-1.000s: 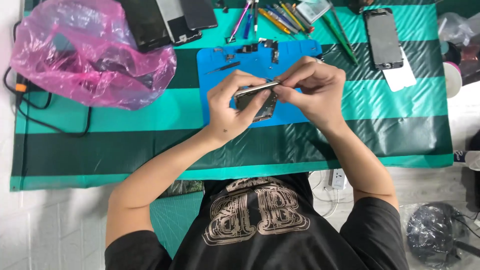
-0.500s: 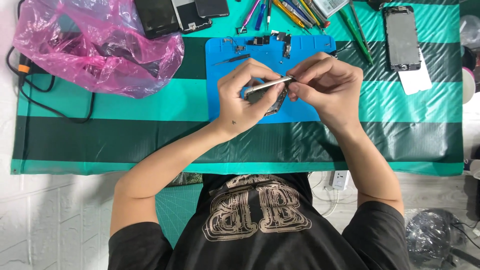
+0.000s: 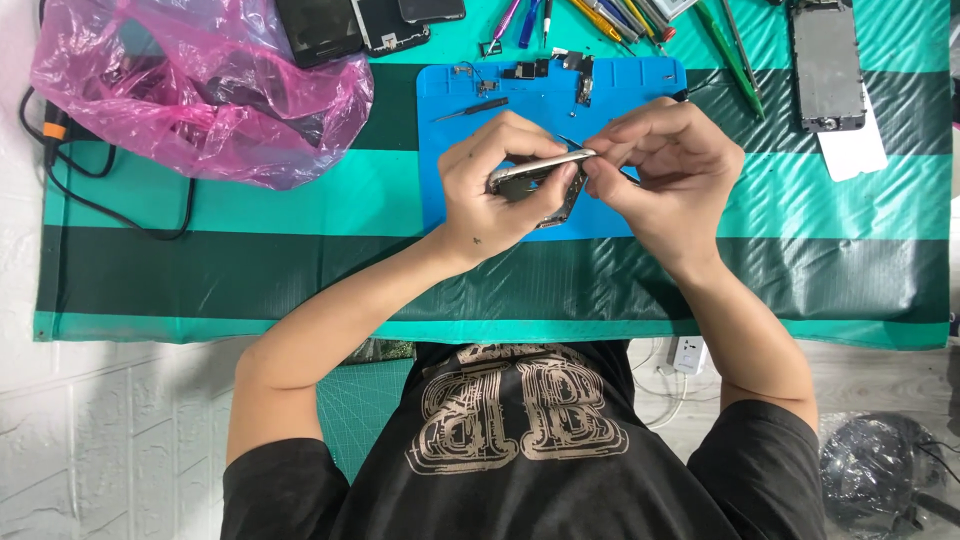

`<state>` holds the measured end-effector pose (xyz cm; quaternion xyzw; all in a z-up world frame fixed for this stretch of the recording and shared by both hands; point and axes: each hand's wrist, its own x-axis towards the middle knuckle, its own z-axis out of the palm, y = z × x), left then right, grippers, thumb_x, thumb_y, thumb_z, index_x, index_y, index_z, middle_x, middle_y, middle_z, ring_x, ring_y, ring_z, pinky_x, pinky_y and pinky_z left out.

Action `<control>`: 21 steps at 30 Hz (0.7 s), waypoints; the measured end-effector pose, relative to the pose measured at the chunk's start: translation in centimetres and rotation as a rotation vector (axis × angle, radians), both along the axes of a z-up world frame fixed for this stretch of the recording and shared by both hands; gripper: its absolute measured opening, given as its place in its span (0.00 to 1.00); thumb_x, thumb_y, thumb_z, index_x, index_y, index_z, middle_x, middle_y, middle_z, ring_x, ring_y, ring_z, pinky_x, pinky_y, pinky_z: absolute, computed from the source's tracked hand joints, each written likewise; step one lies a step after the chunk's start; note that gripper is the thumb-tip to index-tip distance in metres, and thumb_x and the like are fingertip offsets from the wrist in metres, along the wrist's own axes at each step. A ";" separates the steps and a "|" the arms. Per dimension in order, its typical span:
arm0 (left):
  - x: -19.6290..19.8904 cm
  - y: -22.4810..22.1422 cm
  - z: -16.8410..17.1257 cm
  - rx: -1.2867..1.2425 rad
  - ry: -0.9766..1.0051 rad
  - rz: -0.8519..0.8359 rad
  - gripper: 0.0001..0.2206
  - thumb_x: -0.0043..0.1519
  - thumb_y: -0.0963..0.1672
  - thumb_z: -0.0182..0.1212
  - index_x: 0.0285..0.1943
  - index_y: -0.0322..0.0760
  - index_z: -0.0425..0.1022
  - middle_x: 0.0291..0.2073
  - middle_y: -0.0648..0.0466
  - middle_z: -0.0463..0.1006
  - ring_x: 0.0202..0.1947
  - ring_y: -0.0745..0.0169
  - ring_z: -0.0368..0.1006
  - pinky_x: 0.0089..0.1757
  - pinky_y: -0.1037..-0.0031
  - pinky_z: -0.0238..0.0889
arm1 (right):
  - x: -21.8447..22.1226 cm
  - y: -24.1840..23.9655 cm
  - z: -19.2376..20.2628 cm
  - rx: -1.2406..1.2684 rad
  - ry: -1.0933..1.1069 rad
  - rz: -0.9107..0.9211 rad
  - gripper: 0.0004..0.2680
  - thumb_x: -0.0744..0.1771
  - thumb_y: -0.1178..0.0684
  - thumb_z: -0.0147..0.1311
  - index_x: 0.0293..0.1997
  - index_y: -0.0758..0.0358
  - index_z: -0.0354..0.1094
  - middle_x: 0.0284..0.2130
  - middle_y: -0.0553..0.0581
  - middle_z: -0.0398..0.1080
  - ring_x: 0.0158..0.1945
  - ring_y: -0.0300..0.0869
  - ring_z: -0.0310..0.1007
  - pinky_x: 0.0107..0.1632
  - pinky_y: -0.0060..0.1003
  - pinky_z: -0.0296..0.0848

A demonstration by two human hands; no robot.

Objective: Disassembling and reassembling internal components of a mobile phone using precision tools.

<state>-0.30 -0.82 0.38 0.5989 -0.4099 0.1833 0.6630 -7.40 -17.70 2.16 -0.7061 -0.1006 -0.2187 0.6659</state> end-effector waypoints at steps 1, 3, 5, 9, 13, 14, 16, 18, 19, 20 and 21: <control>0.0 0.0 -0.1 0.000 0.000 0.001 0.05 0.64 0.39 0.65 0.41 0.32 0.73 0.34 0.45 0.78 0.34 0.51 0.77 0.37 0.68 0.71 | 0.0 0.0 -0.1 0.000 0.000 0.001 0.09 0.67 0.69 0.63 0.45 0.71 0.64 0.41 0.68 0.71 0.40 0.45 0.75 0.46 0.34 0.81; -0.1 0.1 -0.1 -0.002 -0.038 0.011 0.07 0.63 0.42 0.68 0.41 0.34 0.73 0.35 0.46 0.79 0.34 0.54 0.78 0.35 0.70 0.71 | -0.1 0.1 -0.3 0.006 -0.012 0.005 0.09 0.67 0.69 0.63 0.45 0.72 0.64 0.41 0.69 0.70 0.40 0.46 0.76 0.46 0.34 0.80; 0.0 0.1 0.3 -0.005 -0.018 0.001 0.06 0.64 0.41 0.66 0.41 0.33 0.73 0.34 0.46 0.79 0.34 0.54 0.78 0.36 0.70 0.71 | 0.0 0.3 0.3 -0.081 -0.067 -0.019 0.07 0.67 0.68 0.63 0.45 0.75 0.68 0.40 0.70 0.71 0.40 0.49 0.76 0.44 0.34 0.81; 0.3 0.3 0.0 0.048 0.058 -0.001 0.05 0.66 0.41 0.65 0.44 0.34 0.73 0.36 0.47 0.78 0.36 0.55 0.76 0.36 0.71 0.70 | 0.3 0.6 1.3 -0.143 -0.103 -0.011 0.03 0.69 0.68 0.60 0.44 0.80 0.71 0.41 0.72 0.69 0.34 0.52 0.76 0.39 0.36 0.83; 0.8 0.9 -1.1 0.082 0.064 -0.053 0.08 0.72 0.44 0.59 0.55 0.36 0.73 0.45 0.50 0.79 0.42 0.54 0.76 0.43 0.68 0.73 | 0.3 0.2 0.9 -0.100 -0.092 0.001 0.04 0.70 0.64 0.60 0.45 0.77 0.71 0.40 0.66 0.65 0.32 0.51 0.75 0.39 0.35 0.81; 0.9 1.0 -1.3 0.101 0.075 -0.027 0.09 0.72 0.44 0.59 0.57 0.38 0.73 0.48 0.50 0.79 0.46 0.53 0.79 0.47 0.68 0.76 | 0.3 0.2 0.9 -0.088 -0.079 -0.017 0.03 0.70 0.65 0.60 0.44 0.77 0.71 0.39 0.67 0.66 0.31 0.51 0.75 0.38 0.35 0.80; 1.1 1.1 -1.3 0.119 0.086 -0.002 0.09 0.72 0.44 0.60 0.59 0.40 0.72 0.52 0.50 0.79 0.50 0.53 0.81 0.51 0.68 0.79 | 0.2 0.0 0.8 -0.077 -0.066 -0.035 0.02 0.70 0.67 0.59 0.43 0.77 0.70 0.37 0.68 0.67 0.31 0.52 0.74 0.37 0.36 0.79; 1.3 1.3 -1.0 0.120 0.060 0.038 0.08 0.71 0.43 0.61 0.57 0.38 0.73 0.50 0.49 0.80 0.50 0.51 0.80 0.51 0.67 0.77 | 0.2 -0.4 0.5 -0.059 0.001 -0.029 0.04 0.72 0.67 0.56 0.46 0.72 0.63 0.38 0.63 0.65 0.31 0.48 0.76 0.38 0.35 0.75; 1.3 1.3 -1.0 0.120 0.059 0.039 0.08 0.71 0.43 0.61 0.57 0.38 0.73 0.50 0.49 0.80 0.50 0.51 0.80 0.51 0.67 0.77 | 0.3 -0.3 0.7 -0.060 0.000 -0.028 0.04 0.72 0.67 0.56 0.46 0.72 0.63 0.38 0.63 0.65 0.31 0.48 0.76 0.38 0.35 0.75; 1.3 1.4 -1.0 0.110 0.042 0.034 0.08 0.71 0.42 0.61 0.58 0.37 0.72 0.49 0.48 0.79 0.49 0.51 0.79 0.50 0.67 0.77 | 0.4 -0.3 0.8 -0.060 -0.028 0.000 0.03 0.72 0.66 0.53 0.44 0.70 0.63 0.37 0.61 0.62 0.30 0.48 0.75 0.37 0.35 0.75; 1.3 1.4 -0.9 0.101 0.027 0.027 0.08 0.72 0.41 0.61 0.58 0.37 0.72 0.49 0.48 0.78 0.48 0.51 0.78 0.48 0.67 0.76 | 0.5 -0.2 1.0 -0.059 -0.056 0.027 0.03 0.73 0.66 0.50 0.43 0.68 0.63 0.37 0.60 0.59 0.29 0.48 0.73 0.35 0.35 0.74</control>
